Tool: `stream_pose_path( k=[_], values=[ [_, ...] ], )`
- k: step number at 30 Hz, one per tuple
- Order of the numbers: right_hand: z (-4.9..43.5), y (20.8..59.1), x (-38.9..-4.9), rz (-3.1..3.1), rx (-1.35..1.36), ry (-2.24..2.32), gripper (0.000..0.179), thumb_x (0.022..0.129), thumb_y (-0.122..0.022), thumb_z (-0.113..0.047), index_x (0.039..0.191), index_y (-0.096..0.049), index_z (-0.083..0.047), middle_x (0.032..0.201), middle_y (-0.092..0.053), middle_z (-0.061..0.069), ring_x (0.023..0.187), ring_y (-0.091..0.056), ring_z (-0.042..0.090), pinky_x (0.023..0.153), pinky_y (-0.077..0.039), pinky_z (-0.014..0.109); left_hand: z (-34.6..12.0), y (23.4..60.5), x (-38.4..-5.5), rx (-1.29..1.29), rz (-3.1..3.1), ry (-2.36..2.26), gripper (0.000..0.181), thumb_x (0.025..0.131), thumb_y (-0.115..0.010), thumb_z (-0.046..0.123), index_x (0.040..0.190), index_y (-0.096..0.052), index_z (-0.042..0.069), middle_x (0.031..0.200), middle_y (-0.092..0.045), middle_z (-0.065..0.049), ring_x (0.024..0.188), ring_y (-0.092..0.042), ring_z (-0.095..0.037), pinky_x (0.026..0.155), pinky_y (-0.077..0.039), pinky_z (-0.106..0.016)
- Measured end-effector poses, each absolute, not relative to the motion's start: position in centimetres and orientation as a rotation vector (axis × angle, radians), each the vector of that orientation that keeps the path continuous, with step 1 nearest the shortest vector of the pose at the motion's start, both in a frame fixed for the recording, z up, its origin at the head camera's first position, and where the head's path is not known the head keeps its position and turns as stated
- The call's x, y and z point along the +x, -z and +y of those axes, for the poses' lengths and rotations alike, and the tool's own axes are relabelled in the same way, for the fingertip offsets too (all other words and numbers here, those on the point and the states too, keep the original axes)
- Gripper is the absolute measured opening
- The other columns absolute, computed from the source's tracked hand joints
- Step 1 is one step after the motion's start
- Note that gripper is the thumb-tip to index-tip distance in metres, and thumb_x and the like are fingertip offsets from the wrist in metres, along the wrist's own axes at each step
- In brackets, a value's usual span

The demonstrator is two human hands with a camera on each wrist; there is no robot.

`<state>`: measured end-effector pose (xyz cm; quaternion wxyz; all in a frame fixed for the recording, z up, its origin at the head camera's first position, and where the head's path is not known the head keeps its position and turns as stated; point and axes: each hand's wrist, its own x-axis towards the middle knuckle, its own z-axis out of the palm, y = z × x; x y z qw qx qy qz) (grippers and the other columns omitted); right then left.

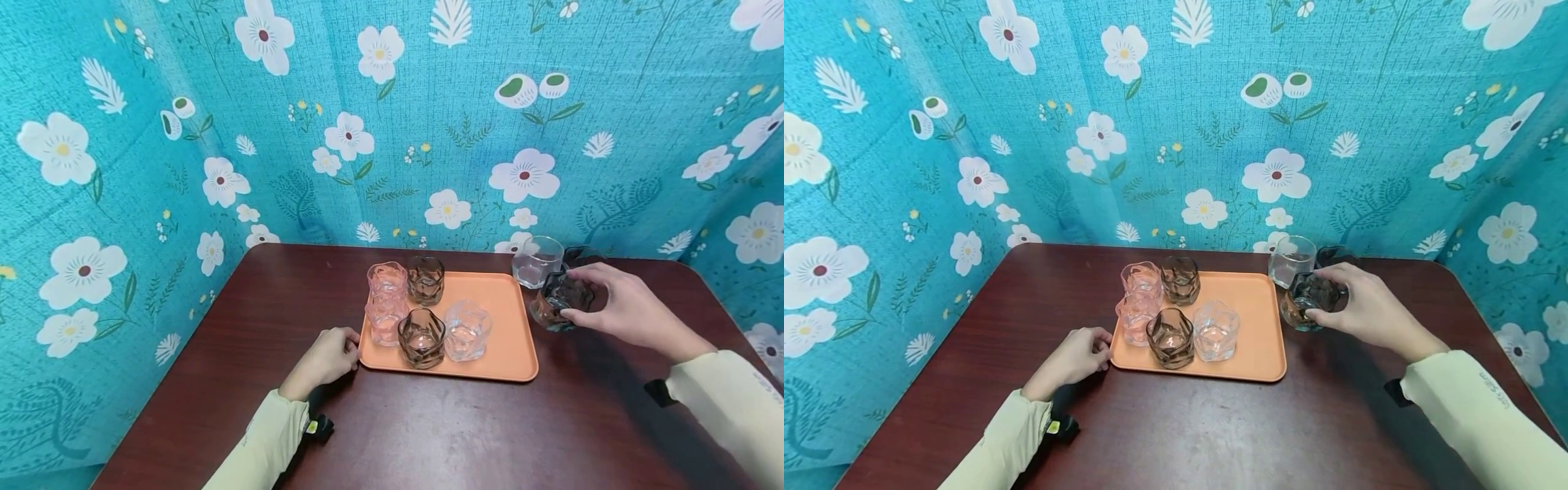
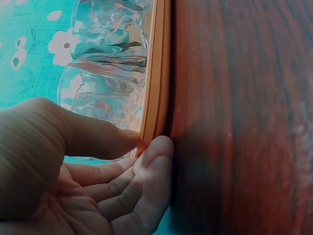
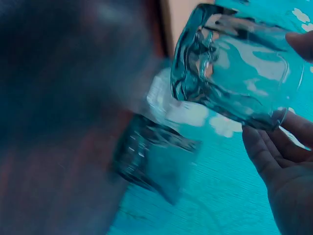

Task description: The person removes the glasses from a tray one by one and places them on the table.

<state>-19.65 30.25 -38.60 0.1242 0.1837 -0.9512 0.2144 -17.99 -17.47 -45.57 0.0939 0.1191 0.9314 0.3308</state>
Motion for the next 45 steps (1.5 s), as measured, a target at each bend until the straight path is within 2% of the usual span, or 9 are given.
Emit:
stream_pose_path(
  k=[9, 24, 30, 36, 45],
  values=[
    [30.2, 41.4, -20.0, -2.798, 0.444, -0.715, 0.071, 0.07, -0.083, -0.036, 0.125, -0.055, -0.002, 0.117, -0.055, 0.016, 0.091, -0.054, 0.029, 0.068, -0.047, 0.049, -17.4, 45.5, -18.0, 0.346, 2.736, -0.971, 0.014, 0.085, -0.061, 0.003, 0.099, -0.061, -0.001, 0.066, -0.058, 0.003, 0.054, -0.058, -0.008, 0.051, -0.045, -0.026],
    [30.1, 42.1, -20.9, -2.852, 0.42, -0.743, 0.077, 0.073, -0.078, -0.045, 0.128, -0.051, 0.003, 0.124, -0.048, 0.026, 0.097, -0.052, 0.04, 0.071, -0.046, 0.057, -17.4, 45.7, -17.9, 0.359, 2.748, -0.968, 0.015, 0.085, -0.061, 0.004, 0.099, -0.061, -0.001, 0.064, -0.058, 0.004, 0.053, -0.058, -0.007, 0.051, -0.045, -0.025],
    [30.1, 42.3, -20.9, -2.854, 0.405, -0.733, 0.076, 0.075, -0.077, -0.044, 0.129, -0.051, 0.003, 0.126, -0.047, 0.027, 0.097, -0.054, 0.043, 0.074, -0.045, 0.06, -17.3, 45.7, -18.0, 0.375, 2.741, -0.99, 0.014, 0.085, -0.06, 0.003, 0.098, -0.061, -0.001, 0.065, -0.057, 0.004, 0.053, -0.058, -0.007, 0.05, -0.045, -0.025],
    [29.9, 42.5, -20.8, -2.848, 0.359, -0.773, 0.074, 0.076, -0.077, -0.04, 0.133, -0.05, -0.001, 0.133, -0.043, 0.029, 0.105, -0.051, 0.045, 0.078, -0.044, 0.061, -17.5, 45.7, -18.0, 0.363, 2.754, -1.0, 0.013, 0.085, -0.061, 0.001, 0.097, -0.061, -0.002, 0.065, -0.057, 0.003, 0.052, -0.058, -0.007, 0.051, -0.045, -0.025],
    [29.8, 42.8, -20.8, -2.797, 0.379, -0.78, 0.065, 0.078, -0.076, -0.037, 0.129, -0.054, -0.002, 0.133, -0.044, 0.028, 0.116, -0.044, 0.046, 0.079, -0.042, 0.06, -17.6, 45.8, -18.1, 0.375, 2.754, -1.011, 0.013, 0.085, -0.061, 0.001, 0.097, -0.061, -0.002, 0.066, -0.058, 0.002, 0.053, -0.057, -0.008, 0.051, -0.045, -0.026]
  ],
)
